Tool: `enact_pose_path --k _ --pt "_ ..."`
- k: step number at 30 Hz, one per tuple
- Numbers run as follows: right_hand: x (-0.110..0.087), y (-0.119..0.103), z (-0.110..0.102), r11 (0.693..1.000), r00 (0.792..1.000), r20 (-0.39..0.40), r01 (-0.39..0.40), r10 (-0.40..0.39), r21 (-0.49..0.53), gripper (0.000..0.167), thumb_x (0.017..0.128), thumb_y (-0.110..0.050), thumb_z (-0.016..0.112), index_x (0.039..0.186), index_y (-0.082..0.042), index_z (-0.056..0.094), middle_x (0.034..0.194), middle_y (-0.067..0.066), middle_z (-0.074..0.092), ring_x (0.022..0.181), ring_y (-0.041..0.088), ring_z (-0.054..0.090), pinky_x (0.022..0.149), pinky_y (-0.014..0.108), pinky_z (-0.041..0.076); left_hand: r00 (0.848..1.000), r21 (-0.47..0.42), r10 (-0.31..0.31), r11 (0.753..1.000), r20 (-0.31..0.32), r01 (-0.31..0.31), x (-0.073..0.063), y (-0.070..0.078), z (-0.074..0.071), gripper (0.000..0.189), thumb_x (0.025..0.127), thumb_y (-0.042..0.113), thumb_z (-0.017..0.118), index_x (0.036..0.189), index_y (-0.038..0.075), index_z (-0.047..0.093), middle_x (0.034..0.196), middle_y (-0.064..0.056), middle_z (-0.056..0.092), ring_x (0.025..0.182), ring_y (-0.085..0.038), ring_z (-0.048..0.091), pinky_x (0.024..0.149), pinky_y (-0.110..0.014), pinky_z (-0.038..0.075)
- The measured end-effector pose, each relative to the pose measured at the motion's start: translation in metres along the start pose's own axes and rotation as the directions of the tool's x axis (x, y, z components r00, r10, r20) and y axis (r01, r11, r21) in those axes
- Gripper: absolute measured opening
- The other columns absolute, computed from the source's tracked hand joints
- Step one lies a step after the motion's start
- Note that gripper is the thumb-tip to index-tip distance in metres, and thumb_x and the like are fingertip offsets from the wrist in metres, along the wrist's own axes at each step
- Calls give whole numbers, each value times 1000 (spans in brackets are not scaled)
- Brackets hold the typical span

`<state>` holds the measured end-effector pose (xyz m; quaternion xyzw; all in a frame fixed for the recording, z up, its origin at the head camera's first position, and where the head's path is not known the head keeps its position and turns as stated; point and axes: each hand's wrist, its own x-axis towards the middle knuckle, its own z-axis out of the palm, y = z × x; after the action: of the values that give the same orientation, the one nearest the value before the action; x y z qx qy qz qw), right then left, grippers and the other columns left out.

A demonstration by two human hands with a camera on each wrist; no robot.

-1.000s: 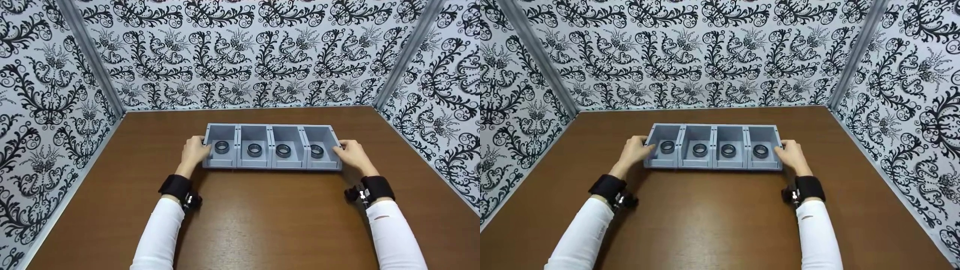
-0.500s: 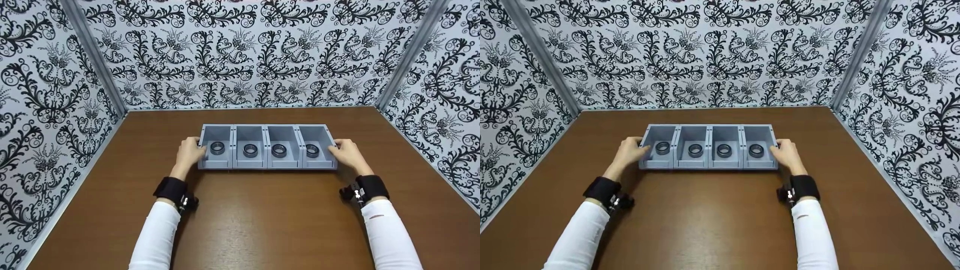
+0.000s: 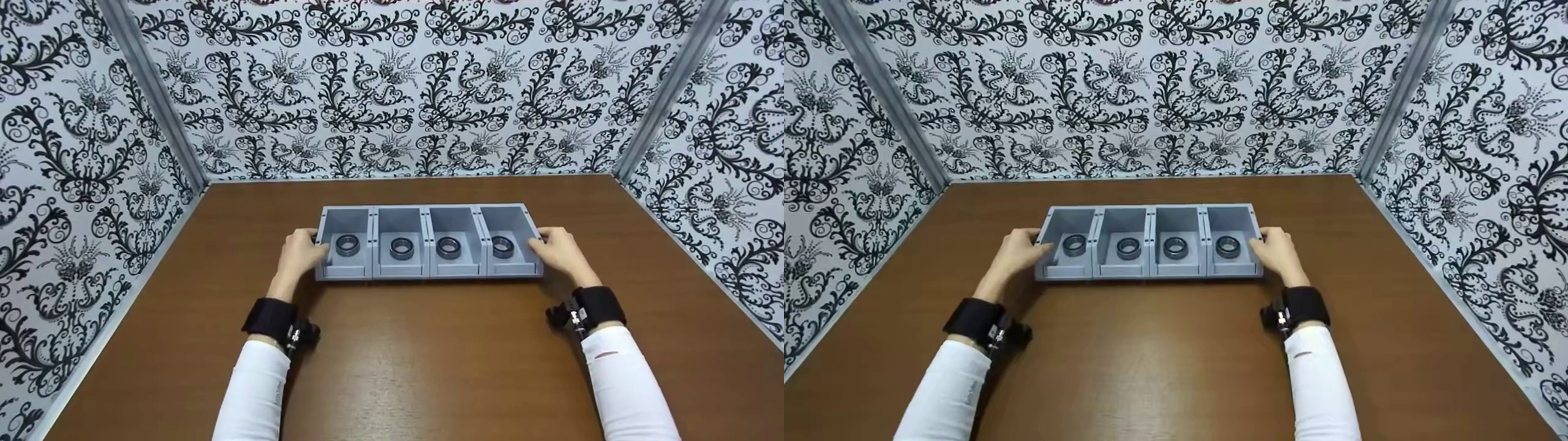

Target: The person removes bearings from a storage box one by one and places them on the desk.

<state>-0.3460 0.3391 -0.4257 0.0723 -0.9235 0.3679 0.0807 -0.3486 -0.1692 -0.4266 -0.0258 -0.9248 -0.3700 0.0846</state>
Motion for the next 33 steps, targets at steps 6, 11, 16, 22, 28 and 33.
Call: enact_pose_path --k 6,11,16,22,28,33 --pt "1 -2 3 998 999 -22 45 -46 -32 29 94 -4 59 111 17 70 71 8 67 52 7 44 49 23 32 1000 -4 -8 1000 3 8 -1 -3 -3 42 94 10 67 132 -9 67 119 -27 71 87 -32 62 80 -48 50" --pt "0 -5 4 999 999 -23 44 -44 -31 28 93 -4 59 110 16 70 61 -1 55 50 6 38 49 23 28 1000 -7 -17 1000 14 17 -3 -5 -4 43 95 11 66 133 -9 66 122 -28 71 91 -34 63 82 -48 50" --pt "-2 -9 5 1000 1000 -7 27 -27 -9 33 95 -6 59 117 18 68 54 -9 38 48 4 32 48 22 26 999 -9 -30 999 13 30 -3 -7 -6 45 95 12 66 135 -9 65 127 -28 69 101 -39 66 89 -52 52" --pt "-3 -12 6 1000 1000 5 30 -30 4 35 97 -7 60 120 18 67 54 -8 47 44 0 37 46 21 27 999 -12 -43 999 31 44 -5 -9 -9 45 96 11 65 136 -9 64 128 -29 68 91 -33 63 82 -45 50" --pt "-4 -14 6 999 999 10 37 -37 -4 35 96 -7 60 119 18 68 53 -8 46 43 -1 35 46 21 26 998 -15 -42 999 37 42 -7 -10 -11 45 96 10 65 136 -10 63 129 -29 67 85 -30 60 77 -40 47" --pt "-4 -14 6 998 999 14 53 -53 -20 34 95 -6 60 118 18 68 52 -11 39 44 2 30 47 21 25 999 -8 -21 1000 24 22 -7 -10 -12 44 95 9 65 134 -11 65 126 -29 69 85 -30 60 78 -43 48"
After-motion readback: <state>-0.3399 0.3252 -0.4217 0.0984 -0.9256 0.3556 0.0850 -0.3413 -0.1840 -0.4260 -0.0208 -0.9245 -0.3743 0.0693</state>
